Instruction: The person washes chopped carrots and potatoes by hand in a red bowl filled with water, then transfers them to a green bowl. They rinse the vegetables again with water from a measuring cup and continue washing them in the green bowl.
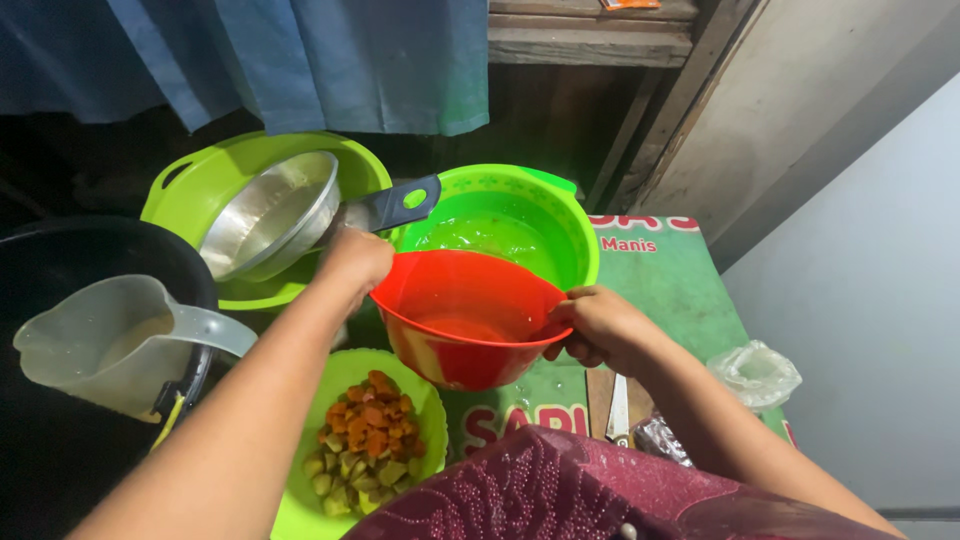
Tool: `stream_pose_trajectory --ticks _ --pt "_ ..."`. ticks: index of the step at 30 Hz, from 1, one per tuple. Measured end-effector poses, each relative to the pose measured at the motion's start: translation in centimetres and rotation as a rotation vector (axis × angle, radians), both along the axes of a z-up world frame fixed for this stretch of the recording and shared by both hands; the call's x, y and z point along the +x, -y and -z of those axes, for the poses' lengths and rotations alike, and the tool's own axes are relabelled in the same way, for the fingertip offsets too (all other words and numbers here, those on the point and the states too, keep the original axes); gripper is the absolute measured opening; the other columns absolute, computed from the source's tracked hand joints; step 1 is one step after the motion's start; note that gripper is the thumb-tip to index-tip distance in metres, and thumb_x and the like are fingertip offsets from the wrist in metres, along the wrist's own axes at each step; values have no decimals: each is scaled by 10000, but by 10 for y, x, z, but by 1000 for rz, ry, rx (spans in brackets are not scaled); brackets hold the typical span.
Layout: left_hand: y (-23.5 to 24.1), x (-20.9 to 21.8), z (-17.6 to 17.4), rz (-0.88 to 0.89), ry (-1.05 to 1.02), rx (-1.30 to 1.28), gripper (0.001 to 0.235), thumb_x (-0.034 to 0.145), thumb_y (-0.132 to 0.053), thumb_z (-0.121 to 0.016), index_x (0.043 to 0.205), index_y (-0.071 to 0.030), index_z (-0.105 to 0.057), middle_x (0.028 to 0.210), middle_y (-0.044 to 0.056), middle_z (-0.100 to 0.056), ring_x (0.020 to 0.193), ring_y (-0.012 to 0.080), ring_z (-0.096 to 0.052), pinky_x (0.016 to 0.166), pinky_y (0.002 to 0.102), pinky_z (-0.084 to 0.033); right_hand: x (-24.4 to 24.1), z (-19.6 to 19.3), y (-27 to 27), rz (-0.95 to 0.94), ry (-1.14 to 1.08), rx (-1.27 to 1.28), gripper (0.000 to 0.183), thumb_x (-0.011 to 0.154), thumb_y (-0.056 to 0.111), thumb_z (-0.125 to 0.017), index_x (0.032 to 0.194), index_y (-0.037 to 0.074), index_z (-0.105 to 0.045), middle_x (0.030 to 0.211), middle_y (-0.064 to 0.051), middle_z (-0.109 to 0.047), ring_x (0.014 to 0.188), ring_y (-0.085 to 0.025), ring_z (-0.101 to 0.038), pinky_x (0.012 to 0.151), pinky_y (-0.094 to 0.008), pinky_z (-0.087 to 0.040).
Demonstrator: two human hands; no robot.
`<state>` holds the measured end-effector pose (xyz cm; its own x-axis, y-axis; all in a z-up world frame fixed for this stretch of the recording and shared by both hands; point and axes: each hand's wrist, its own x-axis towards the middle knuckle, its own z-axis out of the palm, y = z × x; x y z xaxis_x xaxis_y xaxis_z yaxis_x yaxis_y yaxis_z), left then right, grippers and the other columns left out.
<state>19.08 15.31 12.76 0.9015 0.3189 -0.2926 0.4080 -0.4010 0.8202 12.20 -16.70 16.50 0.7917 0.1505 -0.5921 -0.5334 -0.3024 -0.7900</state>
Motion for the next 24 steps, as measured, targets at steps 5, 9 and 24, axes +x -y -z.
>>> stream_pose_trajectory --ticks 5,9,24 --pt "-4 16 -12 -4 -10 45 139 823 -36 -520 758 27 -625 564 129 -555 396 229 -476 382 403 -306 -1 16 -7 -2 -32 111 208 928 110 -533 1020 -17 -670 719 -176 -697 445 -123 -409 378 -284 -290" --pt "-4 17 -25 -20 54 37 153 819 -23 -528 810 -4 -680 623 110 -588 449 208 -476 410 376 -318 -2 35 -17 75 -43 140 295 962 132 -477 1022 -54 -697 746 -178 -715 470 -143 -468 408 -295 -349" --pt "19 -27 -66 -92 -302 -414 723 811 -523 -732 1433 -203 -553 1455 152 -541 1246 405 -569 975 678 -467 1 59 -45 295 -87 305 286 1004 118 -443 1058 -71 -650 757 -170 -701 536 -193 -565 494 -315 -481"
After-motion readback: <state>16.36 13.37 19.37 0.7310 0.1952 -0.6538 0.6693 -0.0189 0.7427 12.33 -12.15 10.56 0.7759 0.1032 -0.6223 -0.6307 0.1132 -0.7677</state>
